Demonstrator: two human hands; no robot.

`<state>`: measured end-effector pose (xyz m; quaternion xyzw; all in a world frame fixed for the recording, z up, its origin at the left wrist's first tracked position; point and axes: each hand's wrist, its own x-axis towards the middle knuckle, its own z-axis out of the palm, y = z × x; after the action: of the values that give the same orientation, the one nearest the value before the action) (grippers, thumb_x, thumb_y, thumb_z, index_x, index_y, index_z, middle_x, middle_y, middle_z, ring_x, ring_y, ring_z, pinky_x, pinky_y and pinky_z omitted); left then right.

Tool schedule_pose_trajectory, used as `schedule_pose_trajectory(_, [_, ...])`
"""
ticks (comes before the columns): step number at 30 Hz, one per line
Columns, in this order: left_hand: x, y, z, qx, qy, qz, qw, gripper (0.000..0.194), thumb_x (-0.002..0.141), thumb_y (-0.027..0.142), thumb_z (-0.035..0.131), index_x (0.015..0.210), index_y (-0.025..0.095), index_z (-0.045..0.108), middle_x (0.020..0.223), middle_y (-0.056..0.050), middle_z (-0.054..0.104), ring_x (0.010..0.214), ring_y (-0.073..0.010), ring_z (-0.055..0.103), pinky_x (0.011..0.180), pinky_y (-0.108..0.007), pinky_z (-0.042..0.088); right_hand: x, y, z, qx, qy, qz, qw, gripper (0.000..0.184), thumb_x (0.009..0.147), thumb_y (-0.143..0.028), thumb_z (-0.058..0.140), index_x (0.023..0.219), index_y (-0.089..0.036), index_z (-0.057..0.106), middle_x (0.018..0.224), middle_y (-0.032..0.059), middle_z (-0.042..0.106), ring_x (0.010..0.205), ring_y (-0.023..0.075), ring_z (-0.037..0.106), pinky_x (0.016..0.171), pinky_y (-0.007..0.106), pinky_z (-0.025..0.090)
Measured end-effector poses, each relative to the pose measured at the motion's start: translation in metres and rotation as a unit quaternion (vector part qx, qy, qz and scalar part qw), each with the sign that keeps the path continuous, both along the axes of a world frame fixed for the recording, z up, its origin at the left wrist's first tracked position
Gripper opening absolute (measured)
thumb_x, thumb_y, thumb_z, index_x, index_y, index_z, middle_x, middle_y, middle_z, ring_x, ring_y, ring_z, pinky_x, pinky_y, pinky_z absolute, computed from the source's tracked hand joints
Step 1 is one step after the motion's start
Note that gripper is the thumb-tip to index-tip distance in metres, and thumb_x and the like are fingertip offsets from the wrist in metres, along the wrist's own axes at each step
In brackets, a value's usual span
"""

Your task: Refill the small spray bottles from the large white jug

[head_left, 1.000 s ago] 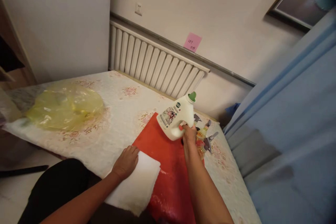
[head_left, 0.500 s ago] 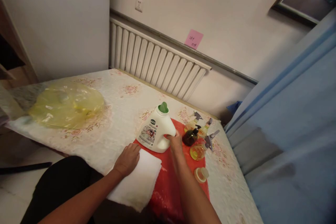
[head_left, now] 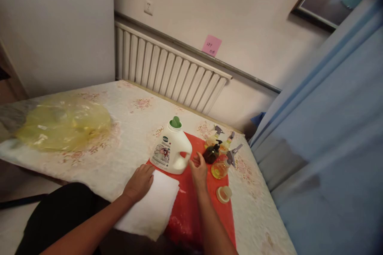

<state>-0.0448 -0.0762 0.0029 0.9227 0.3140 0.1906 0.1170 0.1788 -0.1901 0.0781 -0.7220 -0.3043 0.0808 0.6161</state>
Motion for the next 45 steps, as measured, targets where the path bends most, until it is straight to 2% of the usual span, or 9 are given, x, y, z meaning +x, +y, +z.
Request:
schedule_pose_trajectory(7, [0.005,0.008,-0.002,0.0,-0.016,-0.007,1.0,0.028,0.087,0.012,0.047,0.108,0.014,0.066,0.113,-0.013,0.067,0.107,-0.0281,0.056,0.1,-0.042,0.044,-0.014,-0.086,-0.022,-0.013,0.001,-0.036,0.999,0.036,0.073,-0.039,0.062,0.1,-0.016,0.071,0.072,0.0019,0.068,0.065,0.0188,0.065,0.066,0.03,0.052])
schedule_pose_trajectory(12, [0.023,-0.034,0.005,-0.02,-0.092,-0.046,0.995,0.035,0.091,0.021,0.046,0.123,0.014,0.058,0.122,-0.015,0.065,0.116,-0.0293,0.057,0.106,-0.045,0.044,-0.027,-0.112,-0.027,-0.016,0.006,-0.041,0.999,0.035,0.075,-0.038,0.063,0.101,-0.017,0.071,0.067,-0.0004,0.064,0.059,0.0176,0.059,0.06,0.028,0.049])
schedule_pose_trajectory(15, [0.035,-0.068,0.017,-0.065,-0.129,-0.076,0.987,0.049,0.094,0.027,0.047,0.142,0.016,0.042,0.127,-0.014,0.063,0.117,-0.0266,0.059,0.102,-0.041,0.048,-0.037,-0.117,-0.022,-0.015,-0.033,-0.057,0.998,0.049,0.078,-0.036,0.063,0.123,-0.016,0.065,0.065,-0.0036,0.057,0.059,0.017,0.055,0.061,0.028,0.047])
schedule_pose_trajectory(17, [0.041,-0.084,0.028,-0.092,-0.114,-0.088,0.985,0.061,0.094,0.026,0.047,0.151,0.02,0.029,0.123,-0.011,0.065,0.111,-0.0242,0.062,0.096,-0.037,0.051,-0.043,-0.12,-0.019,-0.031,-0.076,-0.07,0.994,0.065,0.081,-0.032,0.059,0.143,-0.014,0.05,0.064,-0.0057,0.052,0.058,0.0168,0.052,0.061,0.028,0.045])
schedule_pose_trajectory(19, [0.046,-0.091,0.04,-0.108,-0.063,-0.087,0.988,0.069,0.092,0.022,0.048,0.155,0.025,0.021,0.122,-0.008,0.067,0.107,-0.023,0.065,0.093,-0.034,0.05,-0.047,-0.12,-0.02,-0.069,-0.113,-0.067,0.989,0.072,0.084,-0.027,0.053,0.152,-0.012,0.037,0.064,-0.0056,0.051,0.057,0.0172,0.051,0.06,0.028,0.044])
schedule_pose_trajectory(22, [0.052,-0.091,0.049,-0.109,0.028,-0.062,0.992,0.073,0.091,0.018,0.044,0.158,0.025,0.015,0.119,-0.009,0.07,0.1,-0.0244,0.069,0.086,-0.033,0.05,-0.047,-0.12,-0.026,-0.143,-0.136,-0.034,0.98,0.076,0.081,-0.02,0.046,0.155,-0.011,0.032,0.065,-0.0022,0.057,0.055,0.0196,0.053,0.057,0.029,0.043])
schedule_pose_trajectory(30, [0.06,-0.083,0.034,-0.1,0.146,-0.026,0.984,0.074,0.09,0.009,0.03,0.159,0.017,0.003,0.115,-0.017,0.071,0.093,-0.0261,0.072,0.076,-0.034,0.048,-0.041,-0.114,-0.05,-0.268,-0.133,-0.015,0.954,0.089,0.072,-0.013,0.046,0.158,-0.007,0.023,0.065,0.006,0.067,0.058,0.0268,0.063,0.058,0.033,0.046])
schedule_pose_trajectory(40, [0.058,-0.085,0.037,-0.118,0.155,-0.035,0.98,0.07,0.095,0.012,0.028,0.159,0.018,0.001,0.123,-0.018,0.068,0.102,-0.0274,0.07,0.083,-0.036,0.049,-0.04,-0.115,-0.065,-0.276,-0.134,0.014,0.952,0.095,0.07,-0.005,0.042,0.16,-0.008,0.011,0.101,0.0162,0.076,0.078,0.0272,0.072,0.068,0.033,0.051])
schedule_pose_trajectory(45, [0.058,-0.084,0.033,-0.119,0.153,-0.038,0.98,0.069,0.096,0.013,0.028,0.16,0.016,0.002,0.121,-0.02,0.069,0.101,-0.0297,0.07,0.082,-0.038,0.049,-0.039,-0.115,-0.069,-0.291,-0.14,0.018,0.946,0.092,0.073,-0.005,0.041,0.16,-0.006,0.01,0.096,0.0167,0.076,0.079,0.0286,0.071,0.07,0.035,0.051])
